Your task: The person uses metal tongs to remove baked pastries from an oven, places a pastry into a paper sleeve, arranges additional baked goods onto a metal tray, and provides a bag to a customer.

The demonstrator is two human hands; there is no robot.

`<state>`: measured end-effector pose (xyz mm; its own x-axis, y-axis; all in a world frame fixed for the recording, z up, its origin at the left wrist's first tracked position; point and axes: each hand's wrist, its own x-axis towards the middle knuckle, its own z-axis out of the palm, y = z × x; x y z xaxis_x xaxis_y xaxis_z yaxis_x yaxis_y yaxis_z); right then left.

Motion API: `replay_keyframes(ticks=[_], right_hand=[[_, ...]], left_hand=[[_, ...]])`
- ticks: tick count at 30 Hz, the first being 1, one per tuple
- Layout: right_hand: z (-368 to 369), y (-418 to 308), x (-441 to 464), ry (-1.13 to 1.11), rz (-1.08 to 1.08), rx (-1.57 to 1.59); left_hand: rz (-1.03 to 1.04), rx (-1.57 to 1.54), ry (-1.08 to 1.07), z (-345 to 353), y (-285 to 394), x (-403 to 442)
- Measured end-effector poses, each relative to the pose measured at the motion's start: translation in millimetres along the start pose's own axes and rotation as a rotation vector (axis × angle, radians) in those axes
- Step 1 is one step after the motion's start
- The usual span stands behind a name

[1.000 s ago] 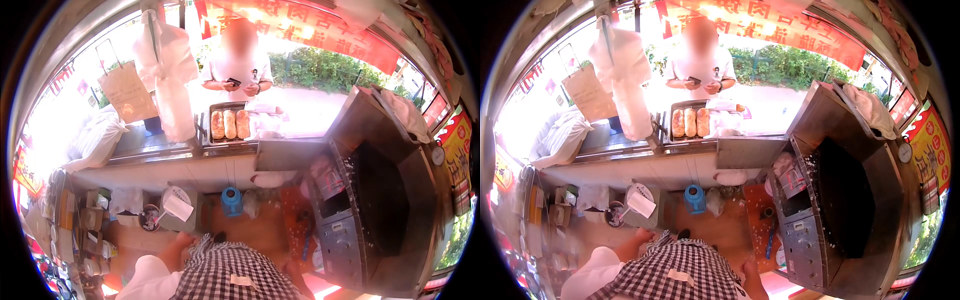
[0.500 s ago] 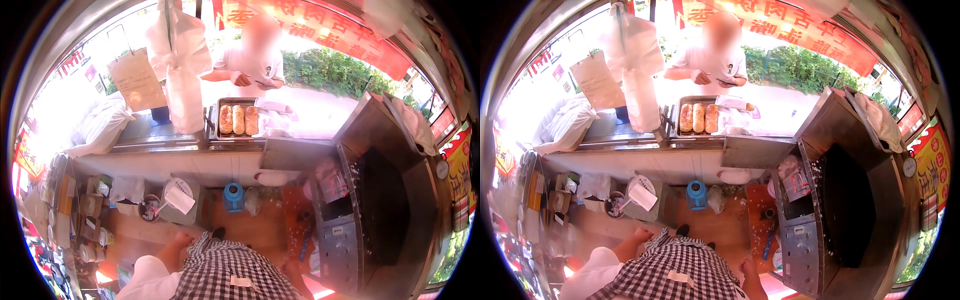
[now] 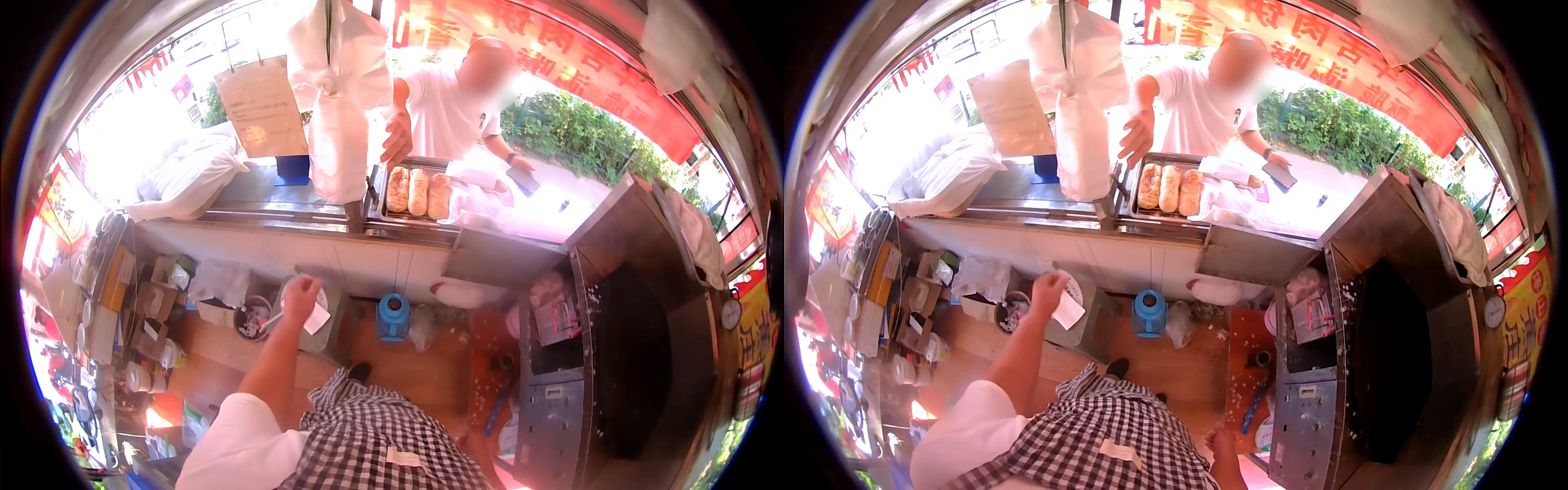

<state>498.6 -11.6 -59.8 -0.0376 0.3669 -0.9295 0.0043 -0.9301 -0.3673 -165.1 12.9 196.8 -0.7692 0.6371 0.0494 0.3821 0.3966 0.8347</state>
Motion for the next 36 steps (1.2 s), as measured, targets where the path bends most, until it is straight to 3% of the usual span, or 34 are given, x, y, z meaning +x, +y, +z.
replay_keyframes(ticks=[1, 5, 8, 9, 11, 13, 16, 22, 24, 26, 32, 36], right_hand=[[-1.0, -0.6, 0.6, 0.007, -0.002, -0.005], [10.3, -8.7, -37.7, 0.000, -0.495, -0.493], [16.2, -15.6, -54.2, 0.043, -0.560, -0.644], [19.2, -16.6, -59.4, 0.053, -0.545, -0.667], [31.0, -14.6, -69.7, 0.141, -0.389, -0.461], [48.9, -6.0, -81.6, 0.285, -0.098, -0.001], [47.5, 14.6, -80.6, 0.253, -0.043, 0.056], [36.3, 54.7, -53.4, 0.249, -0.090, 0.012], [40.2, 34.2, -79.6, 0.171, -0.345, -0.502], [46.2, 20.2, -95.0, 0.138, -0.485, -0.734], [54.2, 3.7, -70.0, 0.128, -0.621, -0.553], [61.8, -7.2, -71.1, 0.181, -0.280, -0.190]], left_hand=[[0.072, -0.090, 0.122, 0.2, 28.2, 20.9], [0.163, -0.113, 0.327, -16.0, 145.2, 88.5], [0.324, -0.184, 0.477, -4.5, 176.0, 135.8], [0.404, -0.198, 0.530, 0.5, 182.2, 146.2], [0.254, -0.120, 0.375, -2.9, 194.9, 156.2], [0.187, -0.091, 0.309, 0.4, 203.5, 161.9], [0.214, -0.124, 0.320, 12.7, 207.5, 155.8], [0.305, -0.146, 0.283, 40.0, 181.9, 138.6], [0.262, -0.210, 0.233, 40.8, 182.8, 130.7], [0.290, -0.226, 0.233, 40.1, 185.5, 127.3], [0.286, -0.201, 0.214, 27.5, 197.0, 114.1], [0.239, -0.182, 0.161, 22.6, 189.1, 103.1]])
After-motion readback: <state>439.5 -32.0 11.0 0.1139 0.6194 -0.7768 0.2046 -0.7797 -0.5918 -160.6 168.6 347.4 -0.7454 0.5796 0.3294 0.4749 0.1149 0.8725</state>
